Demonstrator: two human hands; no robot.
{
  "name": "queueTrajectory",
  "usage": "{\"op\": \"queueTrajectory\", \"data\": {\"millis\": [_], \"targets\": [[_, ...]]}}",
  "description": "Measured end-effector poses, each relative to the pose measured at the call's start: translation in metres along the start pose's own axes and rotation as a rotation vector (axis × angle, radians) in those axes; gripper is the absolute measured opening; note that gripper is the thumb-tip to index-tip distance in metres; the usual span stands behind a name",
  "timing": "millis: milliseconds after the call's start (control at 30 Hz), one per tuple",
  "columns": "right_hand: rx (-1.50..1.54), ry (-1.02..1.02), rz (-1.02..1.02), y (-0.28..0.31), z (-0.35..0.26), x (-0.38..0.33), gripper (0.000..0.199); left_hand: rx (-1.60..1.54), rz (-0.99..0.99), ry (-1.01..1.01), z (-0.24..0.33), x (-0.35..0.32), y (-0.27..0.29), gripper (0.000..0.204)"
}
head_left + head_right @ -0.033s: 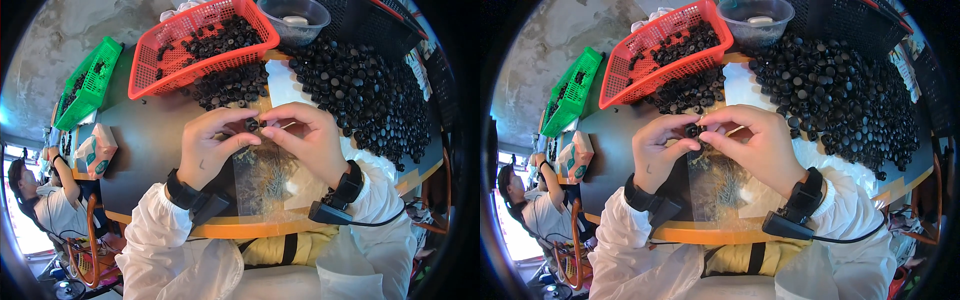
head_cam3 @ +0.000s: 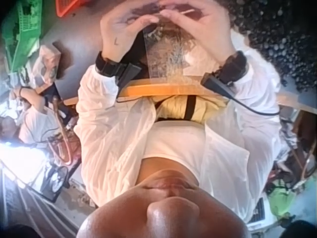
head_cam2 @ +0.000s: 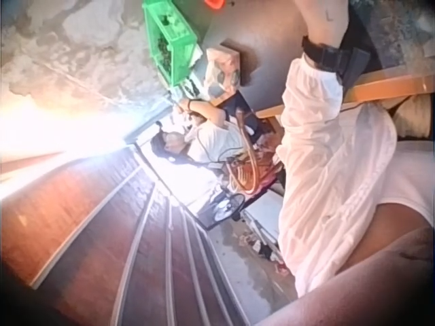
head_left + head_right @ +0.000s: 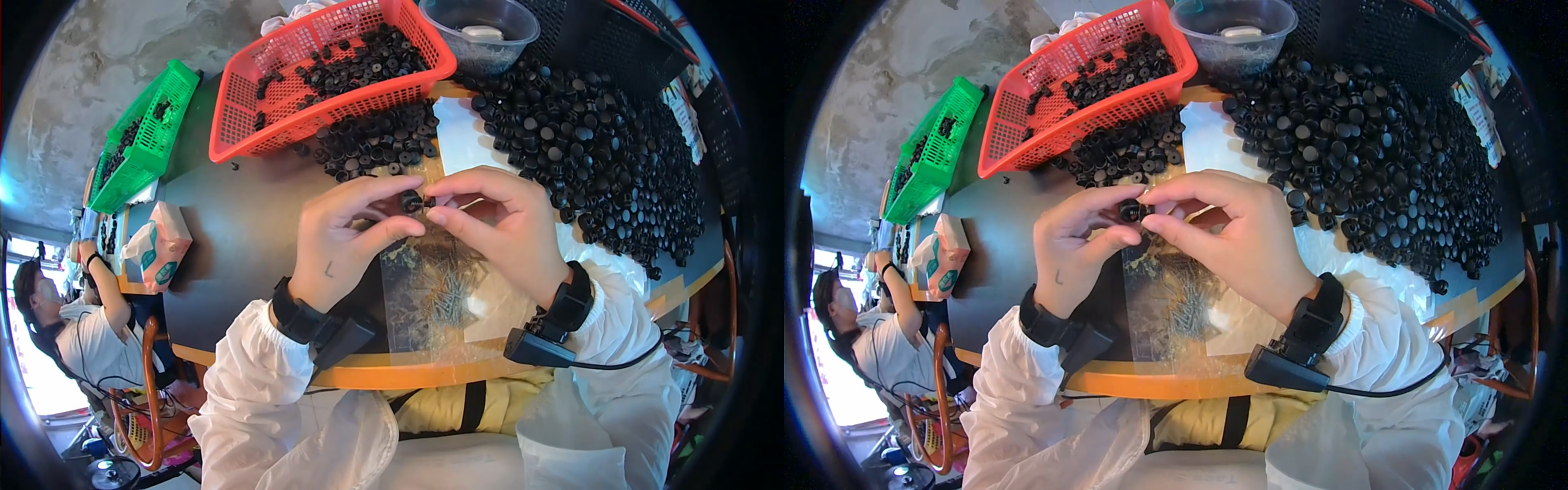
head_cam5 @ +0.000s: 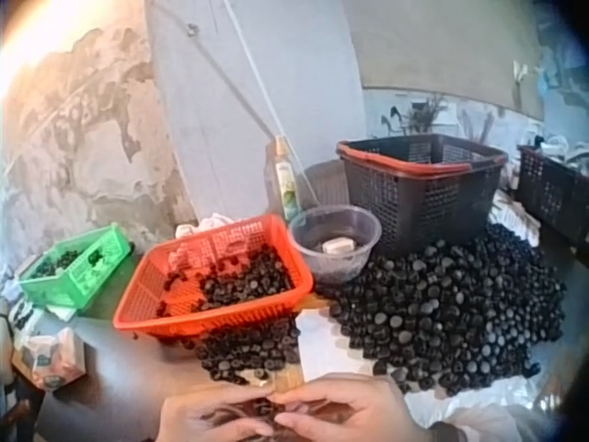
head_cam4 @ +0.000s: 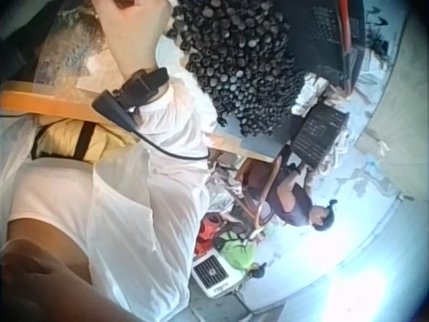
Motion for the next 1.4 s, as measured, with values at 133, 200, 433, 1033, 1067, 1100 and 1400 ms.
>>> {"op": "queueTrajectory", "data": {"millis": [133, 200, 433, 1033, 1067, 1100, 1400], "targets": [[-0.105, 0.087, 0.042, 0.001, -0.005, 0.000, 0.020, -0.192, 0.051, 0.186, -0.003, -0.002, -0.001, 0.032], [-0.123, 0.104, 0.059, 0.002, -0.006, 0.000, 0.020, -0.256, 0.049, 0.221, -0.004, -0.003, -0.002, 0.031], [-0.140, 0.185, 0.038, 0.000, -0.005, -0.001, 0.020, -0.210, 0.103, 0.138, -0.003, -0.005, -0.005, 0.029], [-0.165, 0.124, 0.038, 0.000, -0.011, -0.001, 0.020, -0.135, 0.064, 0.138, 0.002, -0.005, -0.003, 0.030], [-0.138, 0.070, 0.049, 0.000, -0.010, -0.001, 0.020, -0.131, 0.069, 0.124, 0.001, -0.005, -0.004, 0.030], [-0.138, 0.072, 0.048, 0.000, -0.009, -0.001, 0.020, -0.131, 0.070, 0.123, 0.003, -0.006, -0.006, 0.030], [-0.062, 0.094, 0.032, 0.003, -0.005, -0.002, 0.019, -0.177, 0.107, 0.091, 0.004, -0.008, -0.007, 0.031]]}}
Point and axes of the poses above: each hand's wrist, its own x-axis towards the middle knuckle, its own y-axis out of the back of the hand, z = x × y, the point moved 2 cm from there along x, towards the middle knuckle, and after that the axes turned 12 degrees about z, right-handed, at the moved point
